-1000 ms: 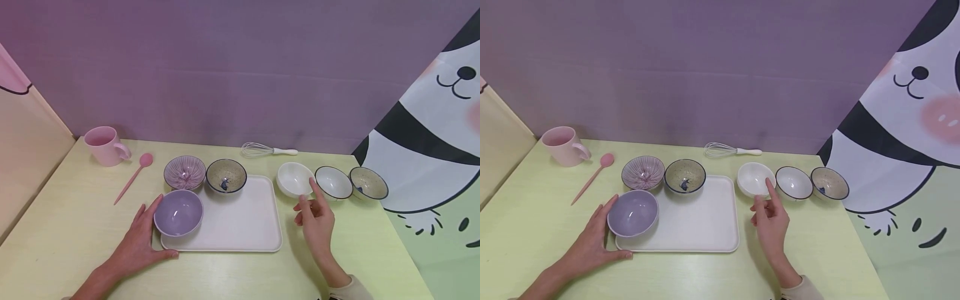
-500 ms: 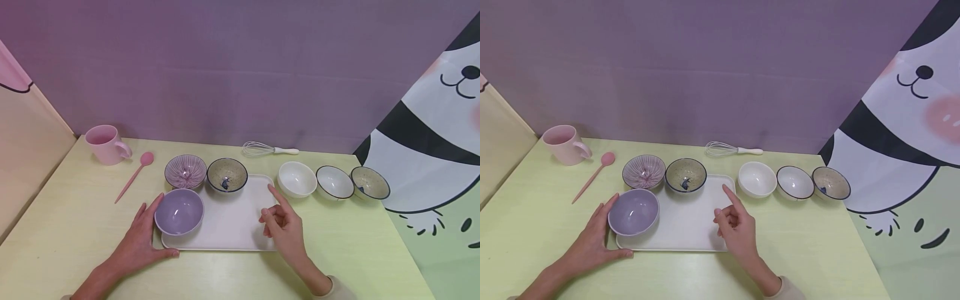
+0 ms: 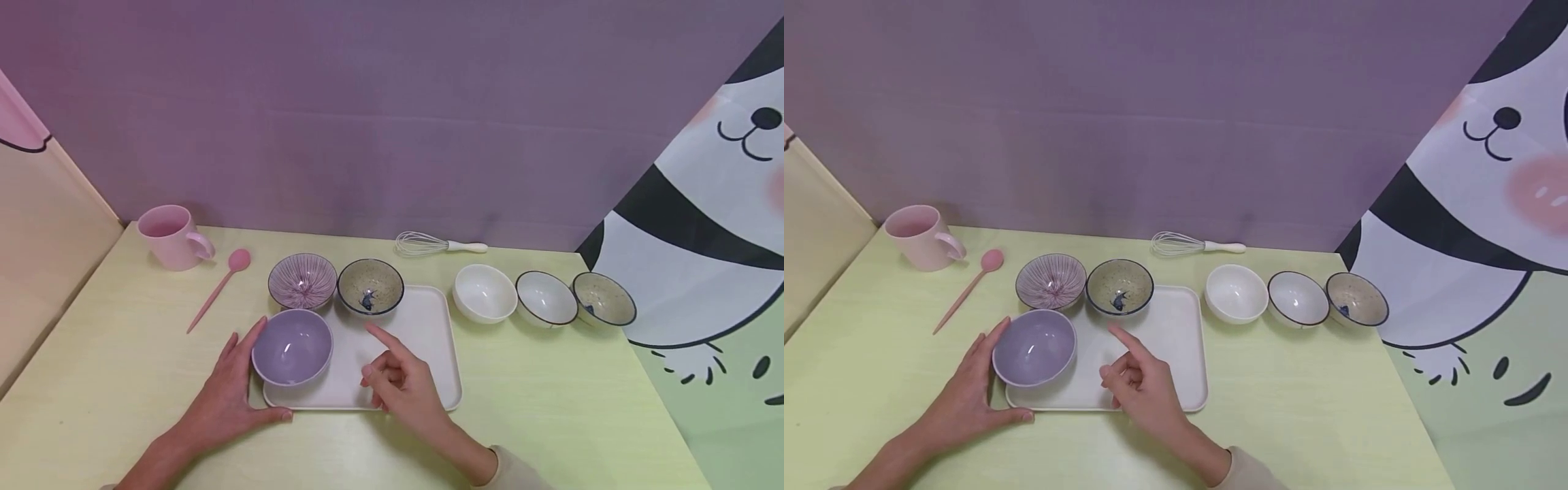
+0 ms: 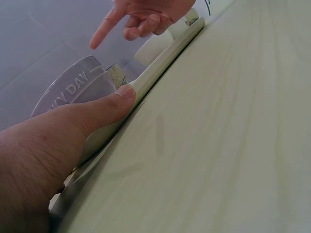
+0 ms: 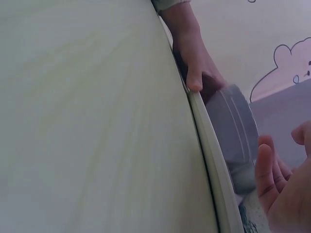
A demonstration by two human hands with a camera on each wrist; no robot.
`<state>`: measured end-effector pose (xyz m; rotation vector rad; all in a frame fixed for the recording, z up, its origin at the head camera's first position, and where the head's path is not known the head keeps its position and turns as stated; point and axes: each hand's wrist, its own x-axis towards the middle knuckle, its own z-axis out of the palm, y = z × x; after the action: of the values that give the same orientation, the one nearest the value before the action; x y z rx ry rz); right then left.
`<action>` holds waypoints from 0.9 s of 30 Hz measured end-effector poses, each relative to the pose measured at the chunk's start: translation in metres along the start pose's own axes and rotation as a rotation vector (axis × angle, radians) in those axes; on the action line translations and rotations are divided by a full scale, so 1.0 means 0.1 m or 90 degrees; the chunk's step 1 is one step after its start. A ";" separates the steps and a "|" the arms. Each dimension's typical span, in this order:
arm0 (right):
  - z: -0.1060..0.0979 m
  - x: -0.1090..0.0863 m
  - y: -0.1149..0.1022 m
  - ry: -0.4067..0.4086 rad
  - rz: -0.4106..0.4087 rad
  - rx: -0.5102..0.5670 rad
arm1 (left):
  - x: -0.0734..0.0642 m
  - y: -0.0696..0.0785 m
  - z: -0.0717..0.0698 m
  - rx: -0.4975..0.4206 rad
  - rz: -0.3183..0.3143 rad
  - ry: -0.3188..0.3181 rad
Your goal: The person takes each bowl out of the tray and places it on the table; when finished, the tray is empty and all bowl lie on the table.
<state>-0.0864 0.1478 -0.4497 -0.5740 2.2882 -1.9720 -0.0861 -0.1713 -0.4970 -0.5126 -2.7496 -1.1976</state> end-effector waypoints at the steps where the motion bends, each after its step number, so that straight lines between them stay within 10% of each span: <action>1: 0.04 0.00 0.00 -0.007 0.015 0.004 | 0.00 0.00 0.00 0.000 0.005 0.002; 19: 0.46 0.26 0.06 -0.041 0.117 0.015 | -0.01 -0.01 0.01 0.009 0.039 0.018; 27: 0.53 0.34 0.08 -0.047 0.121 -0.028 | -0.01 0.02 -0.01 0.006 -0.008 0.005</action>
<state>-0.1041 0.0880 -0.4601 -0.4066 2.2550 -1.7883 -0.0844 -0.1710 -0.4949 -0.4887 -2.7547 -1.1862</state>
